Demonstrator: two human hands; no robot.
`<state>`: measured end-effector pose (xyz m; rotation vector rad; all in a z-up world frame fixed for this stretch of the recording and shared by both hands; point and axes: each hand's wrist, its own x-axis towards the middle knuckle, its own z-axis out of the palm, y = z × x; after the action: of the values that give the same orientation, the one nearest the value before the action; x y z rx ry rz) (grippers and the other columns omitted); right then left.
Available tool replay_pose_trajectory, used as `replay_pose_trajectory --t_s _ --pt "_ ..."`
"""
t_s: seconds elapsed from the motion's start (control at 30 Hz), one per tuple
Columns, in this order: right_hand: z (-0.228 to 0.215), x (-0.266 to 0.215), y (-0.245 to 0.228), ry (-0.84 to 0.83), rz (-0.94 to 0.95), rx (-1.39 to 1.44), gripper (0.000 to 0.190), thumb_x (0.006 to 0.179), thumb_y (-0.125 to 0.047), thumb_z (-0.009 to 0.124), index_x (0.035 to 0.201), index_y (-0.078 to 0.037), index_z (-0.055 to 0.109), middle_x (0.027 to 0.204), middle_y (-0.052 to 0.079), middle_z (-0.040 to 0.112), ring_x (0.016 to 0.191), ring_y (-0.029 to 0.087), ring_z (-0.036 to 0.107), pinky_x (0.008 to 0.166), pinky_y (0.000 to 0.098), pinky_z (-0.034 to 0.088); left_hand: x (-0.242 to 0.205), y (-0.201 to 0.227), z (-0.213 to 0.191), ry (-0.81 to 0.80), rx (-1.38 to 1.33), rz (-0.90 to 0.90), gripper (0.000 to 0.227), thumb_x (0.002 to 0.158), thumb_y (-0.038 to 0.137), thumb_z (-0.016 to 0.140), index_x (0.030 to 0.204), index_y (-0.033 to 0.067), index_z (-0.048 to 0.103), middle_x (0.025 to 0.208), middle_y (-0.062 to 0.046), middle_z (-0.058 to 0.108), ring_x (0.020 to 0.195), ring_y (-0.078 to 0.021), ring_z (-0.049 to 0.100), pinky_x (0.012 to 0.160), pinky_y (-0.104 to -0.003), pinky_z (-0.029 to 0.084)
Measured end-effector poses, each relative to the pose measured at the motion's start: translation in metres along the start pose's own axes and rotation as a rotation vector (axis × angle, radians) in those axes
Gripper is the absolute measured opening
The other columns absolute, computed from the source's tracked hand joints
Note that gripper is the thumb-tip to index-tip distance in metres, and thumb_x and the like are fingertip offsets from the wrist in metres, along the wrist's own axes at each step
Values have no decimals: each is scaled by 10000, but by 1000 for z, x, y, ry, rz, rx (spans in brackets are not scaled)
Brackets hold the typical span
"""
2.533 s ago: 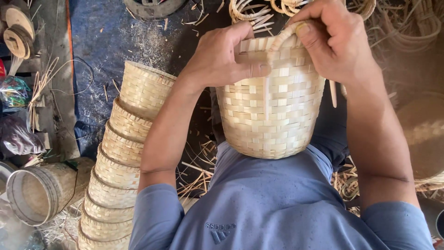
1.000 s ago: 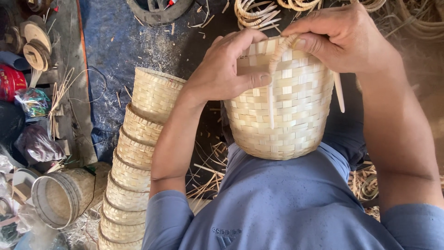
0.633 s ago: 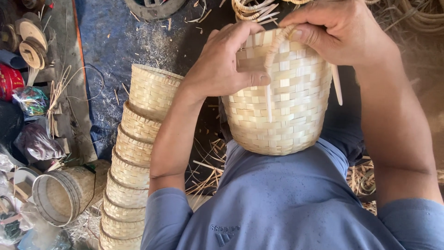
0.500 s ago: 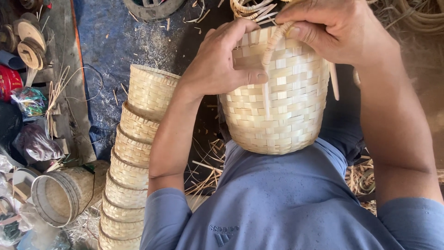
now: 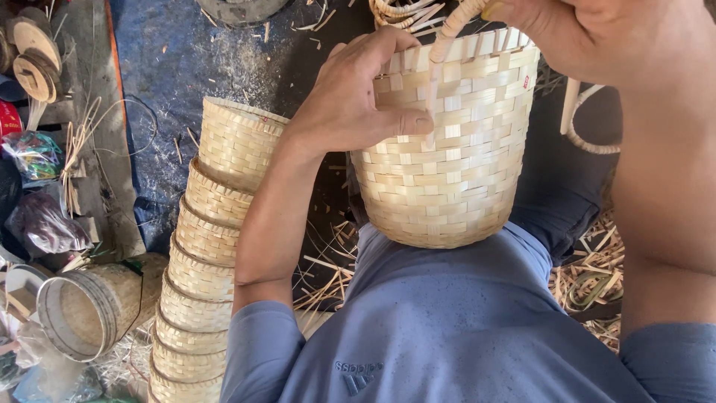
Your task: The person attaches a curved handle to a woven basket by threading it through the weave and then stacks the basket onto a column of similar baskets.
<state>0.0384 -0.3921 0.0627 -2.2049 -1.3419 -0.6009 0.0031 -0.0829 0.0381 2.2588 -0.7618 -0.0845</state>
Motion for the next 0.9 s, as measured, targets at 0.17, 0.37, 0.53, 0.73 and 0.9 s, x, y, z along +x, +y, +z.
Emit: replay_pose_trajectory --t_s 0.17,0.37,0.53,0.73,0.9 --pt "-12 14 -20 -55 -36 -96 179 1075 -135 710 1187 4 733 924 86 698 757 188 667 682 270 514 -2 0 -1 15 -25 51 827 752 576 966 1313 94 596 1213 -90 695 1183 -269 661 1098 -445 424" --pt "5 13 -7 -155 -7 140 191 1086 -99 655 1242 -3 709 944 74 697 770 173 671 691 257 519 -5 -2 0 14 -19 103 772 812 523 943 1345 89 592 1259 -92 692 1220 -262 653 1096 -433 416" --pt "6 19 -17 -216 17 139 198 993 -117 726 1142 11 747 866 120 704 677 222 655 619 327 513 -2 -2 7 1 -6 87 683 872 465 908 1357 91 607 1272 -78 705 1215 -241 662 1080 -416 417" --pt "2 25 -30 -194 30 148 155 969 -124 780 1058 2 767 818 120 705 638 236 650 569 348 498 3 -4 8 26 -11 147 629 872 437 928 1289 65 639 1177 -81 723 1089 -223 680 1007 -395 462" --pt "9 11 -20 -96 108 146 194 1059 -142 755 1206 -19 724 979 115 711 799 220 674 708 313 533 6 -10 9 35 -433 62 476 1009 389 831 1253 38 624 1129 -33 711 998 -89 703 870 -255 589"
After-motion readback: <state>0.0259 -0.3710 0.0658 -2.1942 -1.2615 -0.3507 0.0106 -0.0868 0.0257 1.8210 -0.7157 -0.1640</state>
